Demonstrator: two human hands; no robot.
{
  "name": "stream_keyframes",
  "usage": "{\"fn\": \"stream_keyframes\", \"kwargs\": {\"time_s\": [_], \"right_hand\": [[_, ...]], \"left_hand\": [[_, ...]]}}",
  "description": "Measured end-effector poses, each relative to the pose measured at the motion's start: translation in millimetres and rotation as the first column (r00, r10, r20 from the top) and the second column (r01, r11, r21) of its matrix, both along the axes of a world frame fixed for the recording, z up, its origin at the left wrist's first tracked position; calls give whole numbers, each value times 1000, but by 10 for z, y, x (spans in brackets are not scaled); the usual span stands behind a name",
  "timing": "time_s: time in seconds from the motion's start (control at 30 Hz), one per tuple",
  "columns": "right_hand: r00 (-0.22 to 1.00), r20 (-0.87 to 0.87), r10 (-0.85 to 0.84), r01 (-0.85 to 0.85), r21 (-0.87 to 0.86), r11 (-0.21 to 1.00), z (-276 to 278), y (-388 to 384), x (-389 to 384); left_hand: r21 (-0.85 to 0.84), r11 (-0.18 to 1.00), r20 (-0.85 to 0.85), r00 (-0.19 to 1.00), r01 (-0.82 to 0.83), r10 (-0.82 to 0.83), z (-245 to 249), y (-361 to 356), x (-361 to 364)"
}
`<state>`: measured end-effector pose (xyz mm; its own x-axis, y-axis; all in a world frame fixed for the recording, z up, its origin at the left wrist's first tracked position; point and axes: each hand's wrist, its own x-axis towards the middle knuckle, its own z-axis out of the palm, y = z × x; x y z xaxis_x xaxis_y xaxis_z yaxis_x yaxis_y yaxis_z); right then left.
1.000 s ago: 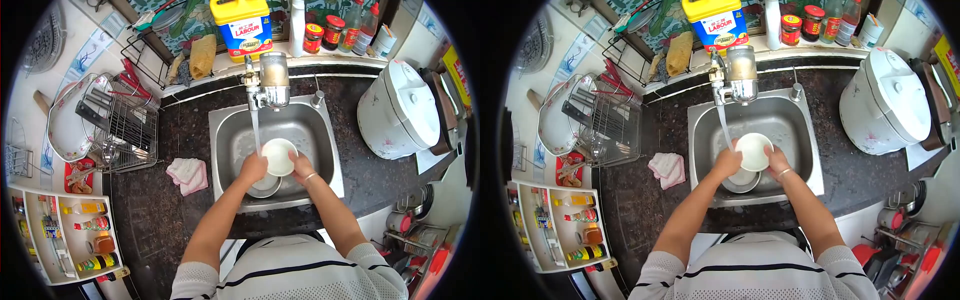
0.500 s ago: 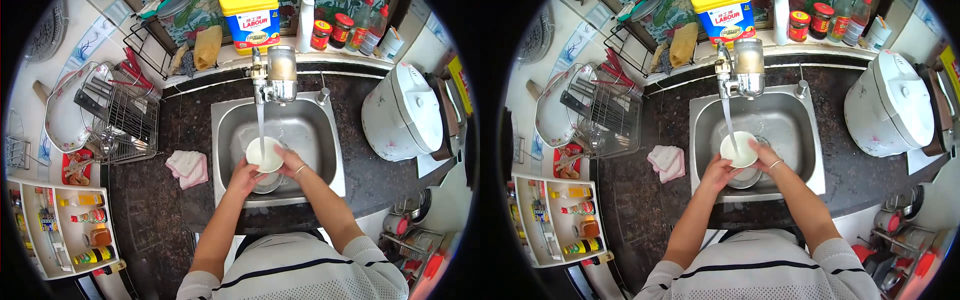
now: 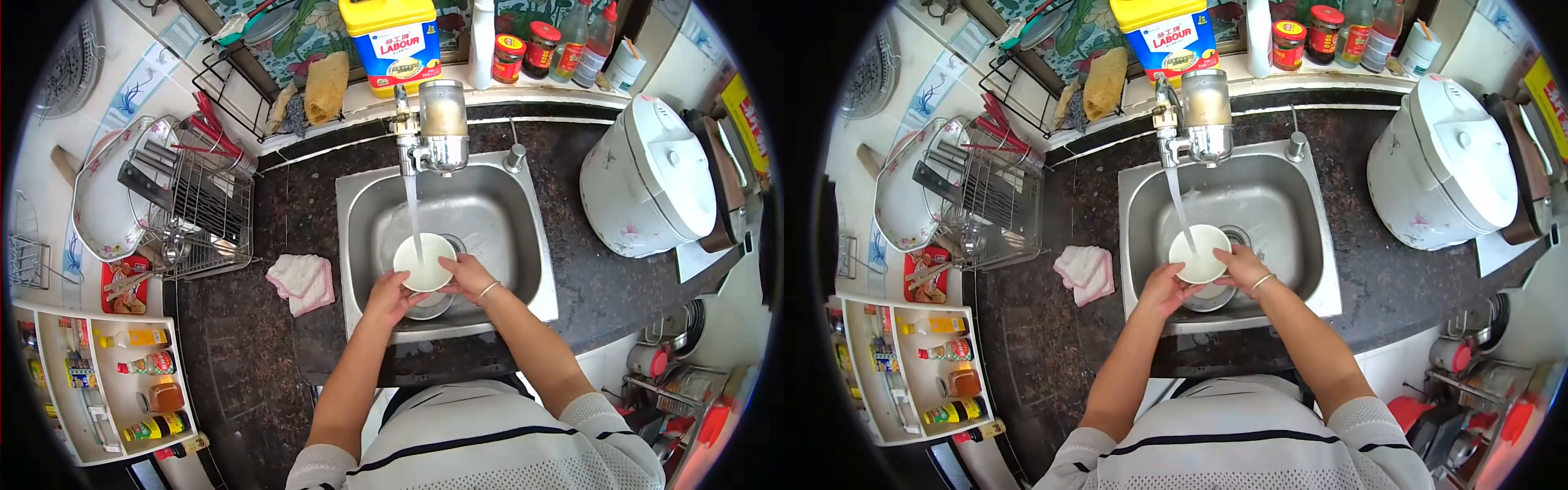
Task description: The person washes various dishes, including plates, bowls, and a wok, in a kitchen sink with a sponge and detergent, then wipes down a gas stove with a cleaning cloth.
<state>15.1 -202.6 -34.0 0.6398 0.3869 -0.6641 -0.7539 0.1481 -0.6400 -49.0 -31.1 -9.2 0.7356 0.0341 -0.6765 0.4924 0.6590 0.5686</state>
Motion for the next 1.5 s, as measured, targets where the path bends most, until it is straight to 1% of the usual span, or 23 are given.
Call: {"fn": "stream_keyframes", "kwargs": {"time_s": [0.13,0.17,0.2,0.23,0.27,0.3,0.43,0.5,0.6,0.8,0.87,0.9,0.93,1.0,1.03,1.07,1.1,1.13,1.17,1.27,1.37,1.47,1.5], "right_hand": [[1000,-19,18,-18,-14,1000,-157,-146,31],[1000,-20,18,-19,-16,1000,-200,-132,48],[1000,-20,19,-19,-23,1000,-241,-95,51],[1000,-16,18,-18,-17,1000,-287,-44,55],[1000,-15,16,-17,-7,1000,-335,15,50],[1000,-12,9,-9,34,999,-391,82,42],[997,-82,-16,39,285,958,-535,279,22],[988,-153,-8,72,414,907,-571,317,56],[926,-366,93,209,702,681,-598,340,100],[949,-179,261,-88,643,761,-487,531,112],[933,-133,335,-183,627,757,-273,595,72],[847,253,467,-529,317,788,-27,562,35],[574,536,619,-679,-110,726,87,551,31],[75,789,609,-534,-484,693,-40,535,131],[65,792,608,-542,-483,687,-99,527,128],[-90,626,774,-219,-771,598,-160,509,103],[-141,495,857,-6,-867,499,-282,477,92],[-151,336,930,202,-910,362,-400,446,82],[-152,282,947,244,-918,312,-570,443,96],[-72,295,953,268,-914,304,-723,536,112],[-27,309,951,311,-901,302,-774,537,66],[11,324,946,356,-885,299,-775,579,21],[82,261,962,283,-932,228,-749,603,8]], "left_hand": [[121,992,85,995,47,-58,161,-169,-20],[414,904,148,972,105,-181,183,-219,-6],[673,730,170,935,121,-311,203,-266,10],[868,488,148,888,94,-435,225,-305,20],[978,204,85,838,33,-540,254,-327,19],[979,204,90,838,26,-538,290,-340,8],[939,-258,-18,717,-227,-697,477,-349,-105],[917,-300,-33,698,-263,-715,583,-319,-140],[848,-397,-81,653,-352,-753,750,-244,-218],[832,-424,-61,701,-358,-711,1050,-27,-366],[928,-289,6,787,-235,-617,1079,159,-462],[961,-205,38,823,-185,-567,1095,250,-503],[983,-112,67,854,-145,-515,1110,335,-537],[980,-62,150,903,-190,-403,1272,659,-717],[973,-105,161,932,-205,-326,1331,868,-842],[966,-144,176,953,-215,-245,1391,1078,-966],[946,-198,222,959,-255,-175,1442,1328,-1072],[923,-252,271,957,-289,-103,1492,1578,-1179],[899,-324,306,952,-296,-21,1612,1818,-1232],[848,-481,311,944,-222,113,1848,2518,-1206],[822,-556,268,945,-123,187,1739,3115,-975],[806,-589,196,965,-57,176,1593,3408,-675],[803,-594,180,968,-41,176,1489,3478,-603]]}}
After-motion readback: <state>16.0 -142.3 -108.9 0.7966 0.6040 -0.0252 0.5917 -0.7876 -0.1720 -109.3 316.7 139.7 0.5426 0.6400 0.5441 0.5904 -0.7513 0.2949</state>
